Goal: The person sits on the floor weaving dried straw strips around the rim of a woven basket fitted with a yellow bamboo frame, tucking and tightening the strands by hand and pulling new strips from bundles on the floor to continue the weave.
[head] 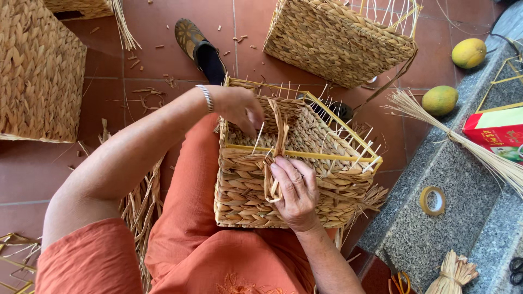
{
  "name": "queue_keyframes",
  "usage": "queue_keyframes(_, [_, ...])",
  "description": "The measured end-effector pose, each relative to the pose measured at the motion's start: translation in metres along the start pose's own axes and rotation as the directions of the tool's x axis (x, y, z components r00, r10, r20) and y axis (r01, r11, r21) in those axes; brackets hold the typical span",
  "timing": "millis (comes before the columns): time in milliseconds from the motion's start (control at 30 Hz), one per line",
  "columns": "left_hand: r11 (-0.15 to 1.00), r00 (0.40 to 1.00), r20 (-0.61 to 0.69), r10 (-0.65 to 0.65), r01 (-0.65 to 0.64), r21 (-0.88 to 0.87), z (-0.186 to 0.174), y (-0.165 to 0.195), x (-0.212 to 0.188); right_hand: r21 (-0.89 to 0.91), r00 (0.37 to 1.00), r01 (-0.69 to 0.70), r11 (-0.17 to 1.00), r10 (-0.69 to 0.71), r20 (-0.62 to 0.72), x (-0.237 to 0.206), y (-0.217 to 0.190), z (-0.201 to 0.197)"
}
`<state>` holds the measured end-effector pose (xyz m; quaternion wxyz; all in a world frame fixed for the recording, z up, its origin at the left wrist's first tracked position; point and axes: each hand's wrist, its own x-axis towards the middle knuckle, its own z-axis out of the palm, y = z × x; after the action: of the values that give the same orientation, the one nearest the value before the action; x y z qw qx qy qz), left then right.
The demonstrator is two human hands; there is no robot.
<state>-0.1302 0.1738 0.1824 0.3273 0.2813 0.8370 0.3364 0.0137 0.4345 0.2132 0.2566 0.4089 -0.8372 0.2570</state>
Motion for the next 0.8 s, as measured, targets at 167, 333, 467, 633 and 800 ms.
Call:
queue_keyframes(167, [0.881,0.92,0.125,0.373,-0.308,-0.36,0.018,0.013,0.033,-0.065,0.999,-0.026,0.998,0.029,0.044,0.01,-0.002,-0.005])
queue_keyframes(333, [0.759,0.915,0.186,0.357,-0.169,-0.629,0.032,0.012,0.033,-0.128,0.99,-0.031,0.991,0.048,0.132,0.017,-0.001,-0.004])
queue_keyframes(467, [0.677,0.935,0.093,0.341,-0.176,-0.715,0.047,0.013,0.026,-0.042,0.995,-0.026,0.999,0.029,0.092,0.013,0.003,-0.002])
queue_keyframes(633, [0.646,0.926,0.068,0.372,-0.206,-0.735,0.048,0.014,0.022,0.052,1.0,-0.009,0.999,0.009,0.0,-0.005,0.011,0.005])
queue_keyframes(800, [0.74,0.946,0.045,0.321,-0.221,-0.635,0.044,0.018,0.022,0.083,0.996,-0.011,0.997,0.018,-0.083,-0.017,0.016,0.013])
